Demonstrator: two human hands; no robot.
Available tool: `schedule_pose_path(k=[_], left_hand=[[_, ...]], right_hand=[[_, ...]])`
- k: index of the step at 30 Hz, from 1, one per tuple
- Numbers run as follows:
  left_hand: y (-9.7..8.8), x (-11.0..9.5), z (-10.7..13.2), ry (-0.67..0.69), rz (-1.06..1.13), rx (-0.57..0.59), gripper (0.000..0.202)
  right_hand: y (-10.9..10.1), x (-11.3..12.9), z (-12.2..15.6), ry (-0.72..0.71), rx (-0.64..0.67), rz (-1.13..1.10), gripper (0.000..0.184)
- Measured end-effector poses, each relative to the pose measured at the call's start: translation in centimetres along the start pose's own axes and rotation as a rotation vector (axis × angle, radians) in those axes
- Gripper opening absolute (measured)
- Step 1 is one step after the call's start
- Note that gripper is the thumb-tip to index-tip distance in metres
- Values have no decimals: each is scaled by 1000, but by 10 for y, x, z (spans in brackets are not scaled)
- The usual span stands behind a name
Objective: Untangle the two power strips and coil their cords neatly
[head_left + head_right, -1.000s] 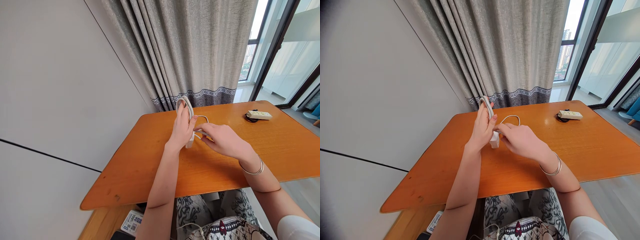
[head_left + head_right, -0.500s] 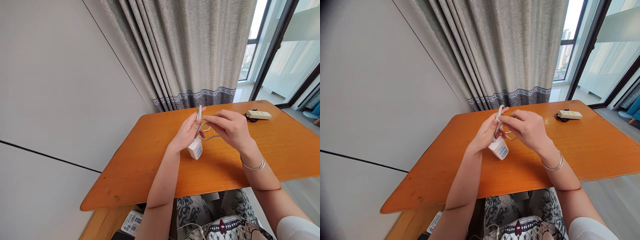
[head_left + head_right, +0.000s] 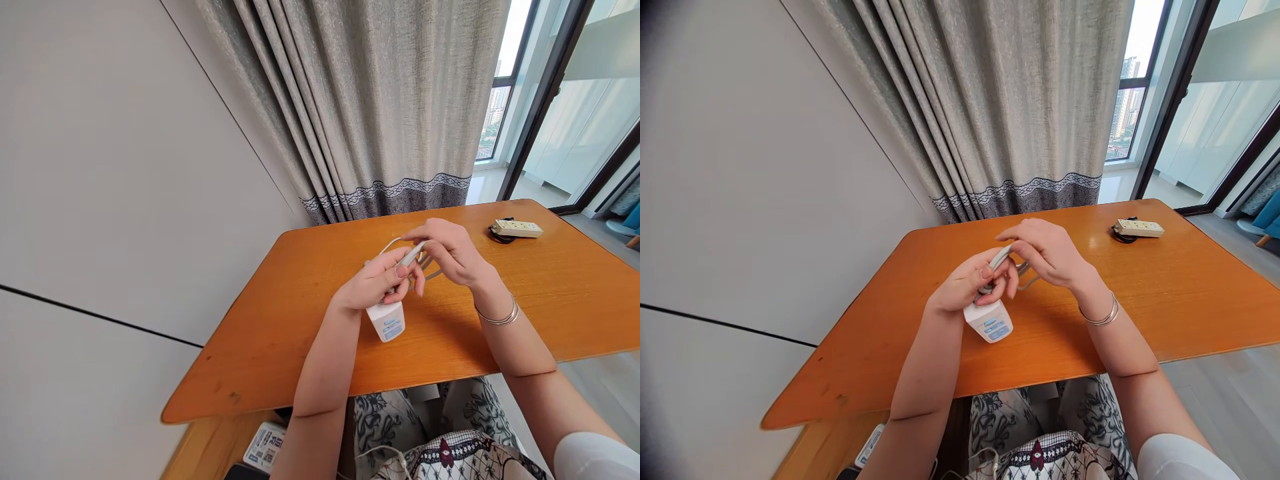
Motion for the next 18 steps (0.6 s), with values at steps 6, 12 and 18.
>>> schedule_pose_path(k=[6, 12, 18], left_hand=[[12, -1, 1, 104, 109, 125, 43], [15, -3, -1, 160, 219, 106, 39], [11, 2, -3, 132, 204, 79, 41]], right_hand=[[6, -25, 1, 222, 66, -455, 52], [9, -37, -2, 297, 8, -562, 64], [9, -42, 0, 399, -14, -516, 69]])
Point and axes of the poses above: each hand's wrist, its own z-axis away from the middle knuckle, its own y-axis out of the palm, x = y × z, the point moved 9 cm from there along -z, towards the middle knuckle, and after that the axes turned 11 degrees about y, right-handed, at the moved point
